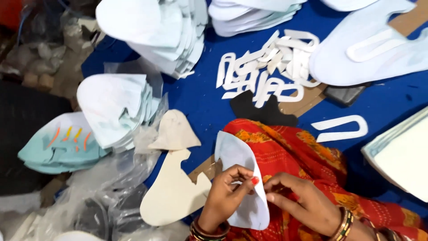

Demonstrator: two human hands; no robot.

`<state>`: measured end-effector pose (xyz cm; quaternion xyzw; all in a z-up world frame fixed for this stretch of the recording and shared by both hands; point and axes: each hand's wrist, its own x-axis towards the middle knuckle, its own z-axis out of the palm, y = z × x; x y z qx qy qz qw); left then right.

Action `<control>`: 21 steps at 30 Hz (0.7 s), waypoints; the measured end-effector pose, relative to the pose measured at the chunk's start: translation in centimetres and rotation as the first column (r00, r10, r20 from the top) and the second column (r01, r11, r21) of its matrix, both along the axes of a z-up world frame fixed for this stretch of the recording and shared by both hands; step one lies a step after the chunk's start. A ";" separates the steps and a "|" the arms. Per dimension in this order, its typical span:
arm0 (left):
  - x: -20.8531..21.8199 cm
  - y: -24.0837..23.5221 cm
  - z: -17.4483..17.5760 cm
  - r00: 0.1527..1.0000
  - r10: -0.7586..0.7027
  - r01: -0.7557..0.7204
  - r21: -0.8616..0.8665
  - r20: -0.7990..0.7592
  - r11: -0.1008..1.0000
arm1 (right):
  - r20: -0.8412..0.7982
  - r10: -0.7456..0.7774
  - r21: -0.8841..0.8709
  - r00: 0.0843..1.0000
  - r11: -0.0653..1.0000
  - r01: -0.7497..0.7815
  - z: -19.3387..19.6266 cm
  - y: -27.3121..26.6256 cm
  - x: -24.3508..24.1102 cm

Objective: The person sorts and stacks various pre-cut shoe components such as uppers and foam inserts.

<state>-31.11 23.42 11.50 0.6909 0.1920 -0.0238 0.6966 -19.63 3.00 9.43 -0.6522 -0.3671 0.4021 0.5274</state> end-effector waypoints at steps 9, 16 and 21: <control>1.7 -3.1 -2.5 0.997 -0.015 0.013 -0.029 -0.071 1.000 | -0.447 -0.291 -0.039 0.846 0.951 0.307 -4.4 -1.0 -0.2; 1.5 -3.7 -3.8 0.998 0.031 -0.033 -0.035 -0.056 0.999 | -0.383 -0.290 -0.101 0.877 0.957 0.272 -5.1 -1.3 0.7; 1.7 -4.0 -3.4 0.992 0.031 -0.035 -0.031 -0.122 0.999 | -0.352 -0.306 -0.200 0.885 0.948 0.248 -5.4 -1.3 0.6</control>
